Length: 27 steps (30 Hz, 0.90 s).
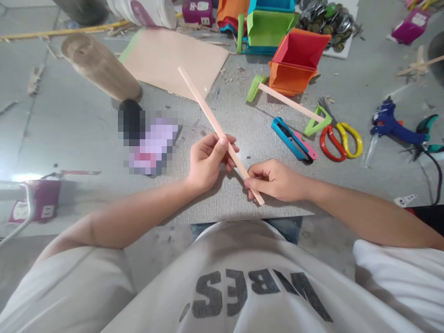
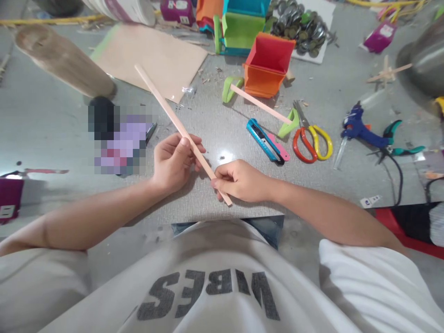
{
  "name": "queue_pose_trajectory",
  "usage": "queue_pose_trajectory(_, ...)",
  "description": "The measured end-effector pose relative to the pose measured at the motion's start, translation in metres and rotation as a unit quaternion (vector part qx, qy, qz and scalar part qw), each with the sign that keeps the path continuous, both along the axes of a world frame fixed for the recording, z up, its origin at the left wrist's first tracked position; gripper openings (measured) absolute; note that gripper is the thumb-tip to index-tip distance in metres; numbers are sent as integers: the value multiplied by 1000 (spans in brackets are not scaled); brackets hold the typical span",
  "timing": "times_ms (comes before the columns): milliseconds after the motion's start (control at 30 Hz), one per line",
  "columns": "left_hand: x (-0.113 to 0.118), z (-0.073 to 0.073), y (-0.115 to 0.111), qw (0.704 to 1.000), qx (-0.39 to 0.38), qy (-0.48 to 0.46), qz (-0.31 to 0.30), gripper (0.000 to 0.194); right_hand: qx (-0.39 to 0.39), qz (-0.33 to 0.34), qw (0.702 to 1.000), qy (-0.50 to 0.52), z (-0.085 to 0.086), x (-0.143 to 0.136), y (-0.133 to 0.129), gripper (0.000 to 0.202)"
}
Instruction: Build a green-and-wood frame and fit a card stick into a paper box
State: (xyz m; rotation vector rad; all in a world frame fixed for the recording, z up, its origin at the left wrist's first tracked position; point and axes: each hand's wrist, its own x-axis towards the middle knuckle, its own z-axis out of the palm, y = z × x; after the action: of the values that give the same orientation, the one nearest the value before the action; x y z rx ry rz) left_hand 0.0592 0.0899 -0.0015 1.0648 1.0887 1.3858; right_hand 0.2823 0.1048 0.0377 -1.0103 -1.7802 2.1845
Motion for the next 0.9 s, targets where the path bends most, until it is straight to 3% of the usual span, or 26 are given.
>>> queue_pose_trajectory(133, -4, 1, 1, 999, -5, 42, 10, 67, 25, 23, 999, -4, 1, 1, 1, 36)
queue_pose_trajectory(300, 1, 6, -8, 992, -44, 76, -92, 63, 42, -36, 998, 11, -5, -7, 0, 44)
queue_pose_trajectory(400, 2, 7, -10, 990, -49, 65, -118, 63, 54, -60, 997, 4, -5, -10, 1, 51)
queue_pose_trajectory(533, -1, 8, -9, 985, -35, 86, -147, 56, 124, -80, 989, -17, -3, -9, 2, 42)
queue_pose_trajectory(633, -2, 7, -9, 983, -41, 110, -140, 53, 128, -82, 988, -21, -4, -8, 3, 36)
queue_pose_trajectory(767, 0, 5, -11, 986, -37, 114, -119, 57, 66, -81, 994, 5, -6, -10, 2, 52)
queue_pose_trajectory(900, 1, 9, -11, 987, -25, 118, -108, 53, 48, -83, 995, 16, -10, -10, 4, 51)
